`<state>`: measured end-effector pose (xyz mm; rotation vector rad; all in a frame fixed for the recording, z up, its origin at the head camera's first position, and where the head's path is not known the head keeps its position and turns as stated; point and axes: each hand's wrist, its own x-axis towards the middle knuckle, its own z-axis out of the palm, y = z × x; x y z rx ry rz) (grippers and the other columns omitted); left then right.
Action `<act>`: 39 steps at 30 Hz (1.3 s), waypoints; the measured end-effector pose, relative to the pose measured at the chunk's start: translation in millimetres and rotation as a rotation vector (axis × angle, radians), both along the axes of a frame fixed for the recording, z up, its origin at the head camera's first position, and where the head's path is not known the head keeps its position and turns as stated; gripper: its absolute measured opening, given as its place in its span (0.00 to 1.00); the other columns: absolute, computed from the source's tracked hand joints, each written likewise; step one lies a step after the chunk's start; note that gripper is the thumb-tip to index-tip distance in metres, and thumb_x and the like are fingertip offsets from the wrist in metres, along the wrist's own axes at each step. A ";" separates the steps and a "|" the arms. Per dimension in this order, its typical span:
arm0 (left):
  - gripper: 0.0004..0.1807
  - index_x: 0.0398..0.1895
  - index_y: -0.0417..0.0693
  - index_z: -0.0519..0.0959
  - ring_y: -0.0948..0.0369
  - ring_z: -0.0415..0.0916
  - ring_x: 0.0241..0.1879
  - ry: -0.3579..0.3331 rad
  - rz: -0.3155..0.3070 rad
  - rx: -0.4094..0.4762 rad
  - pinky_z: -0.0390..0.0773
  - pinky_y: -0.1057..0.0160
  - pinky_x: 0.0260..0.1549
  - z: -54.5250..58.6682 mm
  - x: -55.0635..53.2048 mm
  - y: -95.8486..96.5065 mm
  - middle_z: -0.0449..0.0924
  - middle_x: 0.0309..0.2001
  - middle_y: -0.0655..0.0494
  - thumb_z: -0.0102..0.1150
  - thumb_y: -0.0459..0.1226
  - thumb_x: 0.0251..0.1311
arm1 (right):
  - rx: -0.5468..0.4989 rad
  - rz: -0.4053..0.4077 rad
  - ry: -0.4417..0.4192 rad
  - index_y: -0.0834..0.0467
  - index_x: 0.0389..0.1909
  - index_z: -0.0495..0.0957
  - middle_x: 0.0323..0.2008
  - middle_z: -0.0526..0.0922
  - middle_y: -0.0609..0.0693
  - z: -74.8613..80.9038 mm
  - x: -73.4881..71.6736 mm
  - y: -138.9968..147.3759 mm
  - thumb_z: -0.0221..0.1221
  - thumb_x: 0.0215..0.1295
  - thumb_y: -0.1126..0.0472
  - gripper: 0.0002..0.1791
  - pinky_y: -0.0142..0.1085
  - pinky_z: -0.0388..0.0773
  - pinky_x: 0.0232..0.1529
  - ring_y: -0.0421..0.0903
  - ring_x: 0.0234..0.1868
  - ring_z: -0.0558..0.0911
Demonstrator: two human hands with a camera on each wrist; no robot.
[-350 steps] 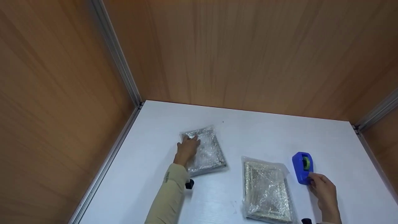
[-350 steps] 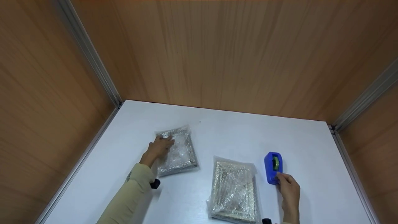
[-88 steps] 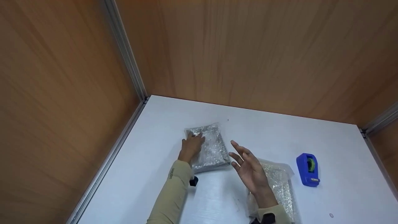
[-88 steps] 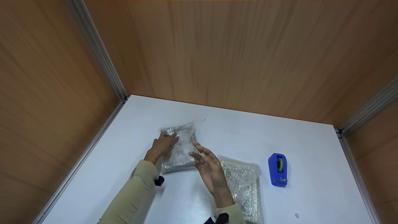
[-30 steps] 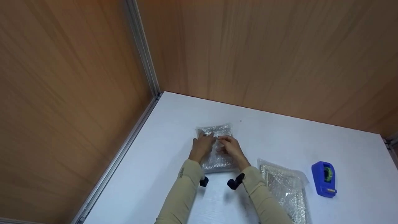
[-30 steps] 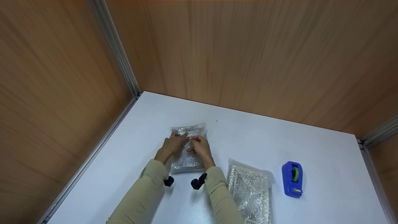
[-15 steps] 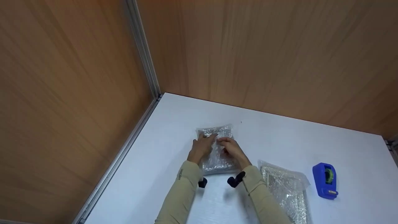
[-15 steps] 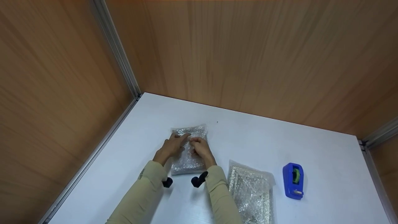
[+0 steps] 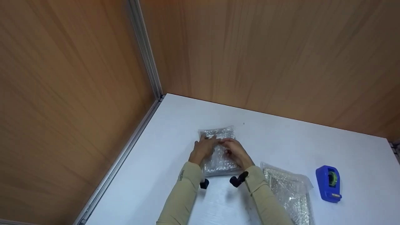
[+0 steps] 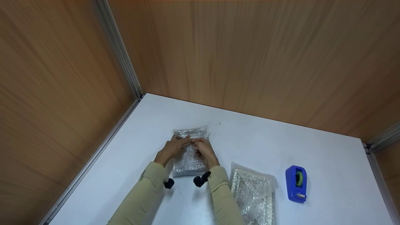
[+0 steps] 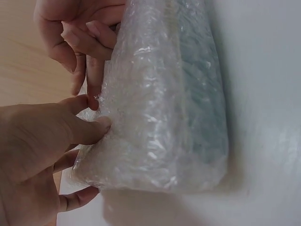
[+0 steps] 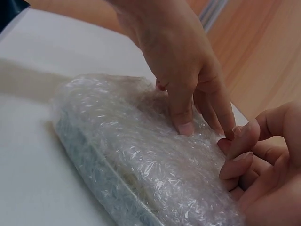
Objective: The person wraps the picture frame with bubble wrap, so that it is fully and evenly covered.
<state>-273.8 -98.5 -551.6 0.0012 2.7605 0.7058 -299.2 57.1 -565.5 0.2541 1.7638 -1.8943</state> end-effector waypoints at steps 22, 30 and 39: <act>0.30 0.68 0.68 0.59 0.37 0.54 0.63 0.028 -0.022 0.008 0.64 0.37 0.54 6.8 4.6 0.8 0.57 0.67 0.50 0.50 0.37 0.64 | 0.003 0.060 0.010 0.52 0.57 0.73 0.42 0.81 0.57 8.4 -0.4 6.9 0.48 0.63 0.66 0.21 0.28 0.66 0.20 0.40 0.23 0.72; 0.28 0.64 0.67 0.63 0.41 0.61 0.59 0.038 -0.023 -0.027 0.69 0.42 0.50 5.9 4.1 1.3 0.65 0.63 0.51 0.54 0.37 0.62 | 0.043 0.048 0.080 0.42 0.60 0.70 0.15 0.68 0.46 9.5 0.2 5.7 0.52 0.56 0.68 0.30 0.29 0.58 0.14 0.38 0.13 0.60; 0.29 0.64 0.63 0.62 0.48 0.65 0.56 0.091 -0.047 -0.098 0.71 0.49 0.49 3.7 0.9 1.2 0.70 0.58 0.50 0.57 0.40 0.59 | -0.035 0.105 0.024 0.54 0.59 0.71 0.12 0.63 0.43 7.4 2.6 7.3 0.48 0.55 0.72 0.28 0.28 0.53 0.11 0.37 0.12 0.55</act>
